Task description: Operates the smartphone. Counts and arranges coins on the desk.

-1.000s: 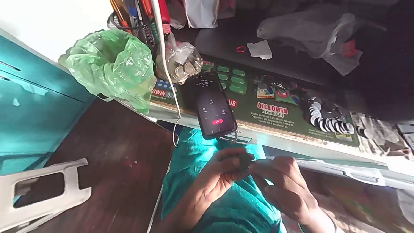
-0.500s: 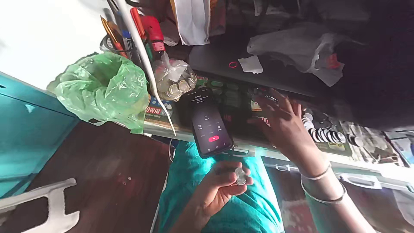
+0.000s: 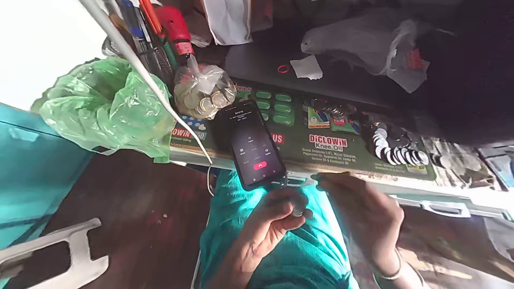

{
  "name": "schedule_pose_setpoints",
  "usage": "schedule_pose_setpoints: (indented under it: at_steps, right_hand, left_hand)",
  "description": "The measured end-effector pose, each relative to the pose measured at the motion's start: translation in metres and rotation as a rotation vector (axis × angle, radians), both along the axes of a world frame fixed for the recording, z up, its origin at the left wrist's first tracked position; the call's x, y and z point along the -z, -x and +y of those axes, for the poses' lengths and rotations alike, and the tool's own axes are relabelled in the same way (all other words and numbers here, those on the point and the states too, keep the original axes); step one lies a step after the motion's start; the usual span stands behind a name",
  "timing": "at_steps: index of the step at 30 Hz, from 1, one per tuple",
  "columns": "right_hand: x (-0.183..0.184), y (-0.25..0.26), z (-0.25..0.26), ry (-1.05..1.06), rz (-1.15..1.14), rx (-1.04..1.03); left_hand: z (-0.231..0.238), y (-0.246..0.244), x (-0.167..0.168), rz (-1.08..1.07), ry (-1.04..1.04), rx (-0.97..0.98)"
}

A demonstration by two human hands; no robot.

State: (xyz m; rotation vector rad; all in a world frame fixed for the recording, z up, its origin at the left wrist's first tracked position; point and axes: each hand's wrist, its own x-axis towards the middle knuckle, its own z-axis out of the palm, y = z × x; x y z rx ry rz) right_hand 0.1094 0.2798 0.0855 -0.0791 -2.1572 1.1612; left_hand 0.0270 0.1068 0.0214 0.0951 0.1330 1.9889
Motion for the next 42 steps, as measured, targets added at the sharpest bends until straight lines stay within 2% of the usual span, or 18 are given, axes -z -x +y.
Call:
schedule_pose_setpoints:
  at_steps: [2, 4, 6, 8, 16, 22, 30, 32, 34, 36, 39, 42]
  right_hand:
    - [-0.01, -0.002, 0.0, 0.486, -0.097, -0.114]
    - [-0.014, -0.003, 0.002, 0.771, -0.139, -0.175]
    - [-0.015, -0.006, 0.004, 0.883, -0.163, -0.222]
    - [-0.015, -0.008, 0.004, 0.886, -0.192, -0.247]
    - [-0.025, -0.009, 0.01, 0.447, -0.333, -0.358]
    - [-0.03, 0.0, 0.008, -0.052, -0.414, -0.353]
    - [-0.05, 0.023, 0.012, -0.244, -0.456, -0.457]
    - [-0.06, 0.032, 0.028, -0.332, -0.415, -0.3]
    - [-0.071, 0.045, 0.051, -0.451, -0.41, -0.001]
    - [-0.076, 0.064, 0.073, -0.565, -0.401, 0.183]
    - [-0.072, 0.088, 0.087, -0.682, -0.518, 0.195]
    - [-0.06, 0.105, 0.08, -0.871, -0.605, 0.172]
  left_hand:
    - [0.0, -0.002, -0.003, -0.004, 0.032, -0.006]
    - [0.0, -0.003, -0.006, 0.004, 0.044, -0.018]
    - [0.001, -0.003, -0.008, 0.021, 0.035, -0.032]
    - [0.0, -0.003, -0.01, 0.053, 0.029, -0.042]
    - [-0.005, -0.009, -0.017, 0.143, 0.112, -0.056]
    - [-0.007, -0.012, -0.016, 0.108, 0.16, -0.04]
    - [-0.005, -0.009, -0.003, 0.033, -0.013, 0.029]
    - [-0.006, -0.008, -0.001, 0.051, -0.069, 0.045]
    - [-0.007, -0.008, 0.001, 0.051, -0.099, 0.053]
    - [-0.007, -0.007, 0.004, 0.043, -0.108, 0.056]
    - [-0.009, -0.004, 0.004, 0.038, -0.076, 0.055]
    - [-0.012, -0.001, 0.005, 0.066, -0.046, 0.052]
